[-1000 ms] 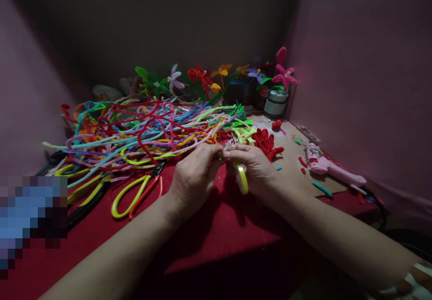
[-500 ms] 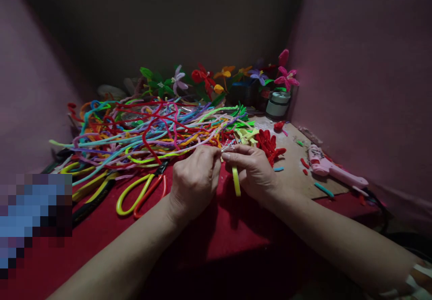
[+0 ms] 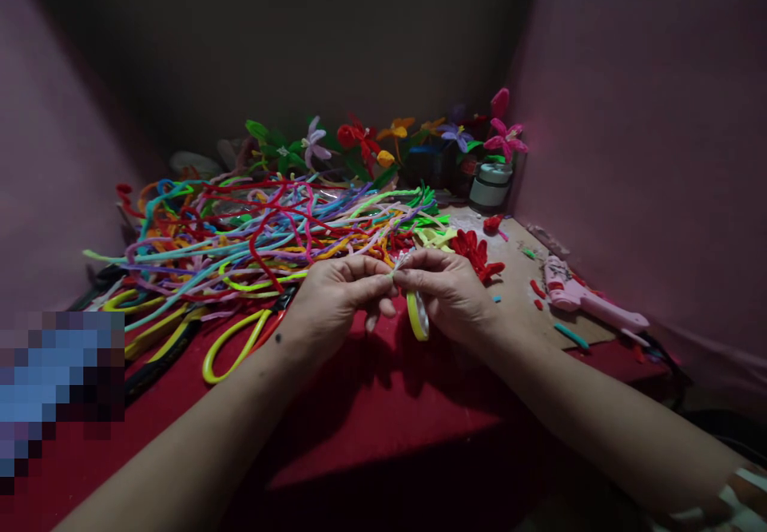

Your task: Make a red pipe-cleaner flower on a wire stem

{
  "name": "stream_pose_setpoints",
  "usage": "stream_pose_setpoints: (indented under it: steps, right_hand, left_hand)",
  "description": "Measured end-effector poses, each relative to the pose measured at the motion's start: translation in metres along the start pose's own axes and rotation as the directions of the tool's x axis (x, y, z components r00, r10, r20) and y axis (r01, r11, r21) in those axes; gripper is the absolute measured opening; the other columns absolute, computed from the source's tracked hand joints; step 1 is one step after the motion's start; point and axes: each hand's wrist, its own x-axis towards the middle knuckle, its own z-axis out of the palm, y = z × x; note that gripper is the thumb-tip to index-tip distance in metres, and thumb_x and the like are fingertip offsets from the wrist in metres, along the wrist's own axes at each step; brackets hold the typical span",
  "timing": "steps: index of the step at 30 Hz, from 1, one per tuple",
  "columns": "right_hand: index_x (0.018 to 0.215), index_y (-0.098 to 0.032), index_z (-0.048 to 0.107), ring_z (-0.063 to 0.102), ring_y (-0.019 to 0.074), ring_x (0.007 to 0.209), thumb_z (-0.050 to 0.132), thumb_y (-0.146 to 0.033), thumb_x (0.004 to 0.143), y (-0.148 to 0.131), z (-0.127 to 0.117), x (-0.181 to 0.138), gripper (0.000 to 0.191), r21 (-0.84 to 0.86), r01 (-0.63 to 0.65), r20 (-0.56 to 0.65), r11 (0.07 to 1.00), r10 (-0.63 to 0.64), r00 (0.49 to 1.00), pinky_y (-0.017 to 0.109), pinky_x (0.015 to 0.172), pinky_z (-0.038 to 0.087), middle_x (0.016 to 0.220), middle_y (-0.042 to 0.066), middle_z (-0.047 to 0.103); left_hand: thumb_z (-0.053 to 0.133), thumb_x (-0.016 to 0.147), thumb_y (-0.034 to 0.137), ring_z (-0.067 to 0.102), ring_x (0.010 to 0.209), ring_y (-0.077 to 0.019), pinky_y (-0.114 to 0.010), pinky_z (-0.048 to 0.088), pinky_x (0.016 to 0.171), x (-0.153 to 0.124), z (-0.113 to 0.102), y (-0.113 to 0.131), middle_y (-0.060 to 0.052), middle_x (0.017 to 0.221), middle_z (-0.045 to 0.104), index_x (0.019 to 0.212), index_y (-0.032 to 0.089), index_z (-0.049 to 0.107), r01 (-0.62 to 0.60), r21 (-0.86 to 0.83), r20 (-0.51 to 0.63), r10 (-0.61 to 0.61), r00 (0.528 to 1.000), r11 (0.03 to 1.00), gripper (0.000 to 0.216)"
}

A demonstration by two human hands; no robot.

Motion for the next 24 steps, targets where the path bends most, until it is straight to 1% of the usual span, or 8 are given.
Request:
stream_pose_setpoints:
  steps: [2,4,10,14,17,21,24]
  right_hand:
    - [0.06,-0.017,0.065,0.056,0.0087,0.056,0.078,-0.014,0.05,-0.0019,-0.0005,-0.0002,0.016,0.011,-0.03,0.02,0.999,0.03,0.999,0.024,0.059,0.046,0.059,-0.003,0.063]
    - [0.06,-0.017,0.065,0.057,0.009,0.056,0.077,-0.014,0.051,-0.003,-0.0012,-0.0008,0.016,0.012,-0.035,0.037,0.999,0.035,0.999,0.025,0.059,0.046,0.059,-0.003,0.063]
    - [0.062,-0.016,0.067,0.057,0.0087,0.059,0.074,-0.012,0.056,-0.0054,-0.0029,-0.0035,0.01,-0.04,0.012,0.07,0.999,-0.009,0.997,0.024,0.061,0.045,0.063,-0.002,0.063]
    - [0.062,-0.016,0.066,0.056,0.0087,0.057,0.075,-0.014,0.056,-0.0049,-0.0036,-0.0033,0.011,-0.036,-0.007,0.093,0.999,0.011,0.996,0.024,0.061,0.043,0.06,-0.003,0.062]
    - [0.061,-0.015,0.064,0.054,0.0083,0.056,0.078,-0.015,0.053,-0.0018,-0.0038,-0.0015,0.016,-0.008,-0.027,0.081,1.0,0.028,0.996,0.024,0.061,0.043,0.06,-0.003,0.06]
    - [0.062,-0.015,0.063,0.055,0.0087,0.058,0.079,-0.016,0.052,0.0011,-0.003,0.0002,0.018,0.014,-0.043,0.075,0.999,0.041,0.996,0.025,0.062,0.044,0.062,-0.003,0.06]
    - [0.064,-0.017,0.065,0.057,0.0099,0.061,0.078,-0.016,0.054,-0.0002,-0.0027,-0.0018,0.017,-0.013,-0.042,0.095,0.999,0.043,0.995,0.026,0.064,0.046,0.066,-0.002,0.062]
  left_hand:
    - [0.064,0.072,0.024,0.046,0.036,-0.0058,-0.017,0.035,0.036,0.0033,-0.0045,-0.0042,0.001,0.049,0.058,0.068,0.012,0.06,0.066,-0.086,0.079,-0.059,0.995,0.994,0.013]
    - [0.065,0.071,0.023,0.044,0.033,-0.0051,-0.016,0.034,0.033,0.006,-0.0067,-0.0066,0.001,0.047,0.056,0.066,0.012,0.061,0.126,-0.141,0.12,-0.11,0.987,0.982,0.013]
    - [0.066,0.068,0.018,0.046,0.032,-0.0053,-0.014,0.034,0.033,0.0077,-0.0051,-0.0042,0.0,0.044,0.056,0.06,0.01,0.06,0.207,-0.227,0.152,-0.176,0.973,0.952,0.013]
    - [0.065,0.071,0.019,0.049,0.034,-0.0056,-0.015,0.038,0.037,0.0076,-0.0053,-0.0071,-0.001,0.046,0.057,0.062,0.01,0.059,0.202,-0.247,0.167,-0.164,0.972,0.948,0.014]
    - [0.066,0.071,0.02,0.05,0.036,-0.0054,-0.015,0.04,0.039,0.0087,-0.0063,-0.0103,0.0,0.049,0.058,0.065,0.01,0.058,0.182,-0.249,0.165,-0.143,0.976,0.951,0.014]
    - [0.067,0.069,0.018,0.049,0.037,-0.0055,-0.015,0.04,0.037,0.0096,-0.0073,-0.0114,0.001,0.049,0.056,0.067,0.011,0.059,0.164,-0.252,0.144,-0.131,0.981,0.954,0.011]
    - [0.067,0.069,0.017,0.048,0.038,-0.0047,-0.014,0.04,0.037,0.0076,-0.0066,-0.0106,0.002,0.049,0.056,0.07,0.011,0.06,0.168,-0.252,0.124,-0.14,0.982,0.953,0.009]
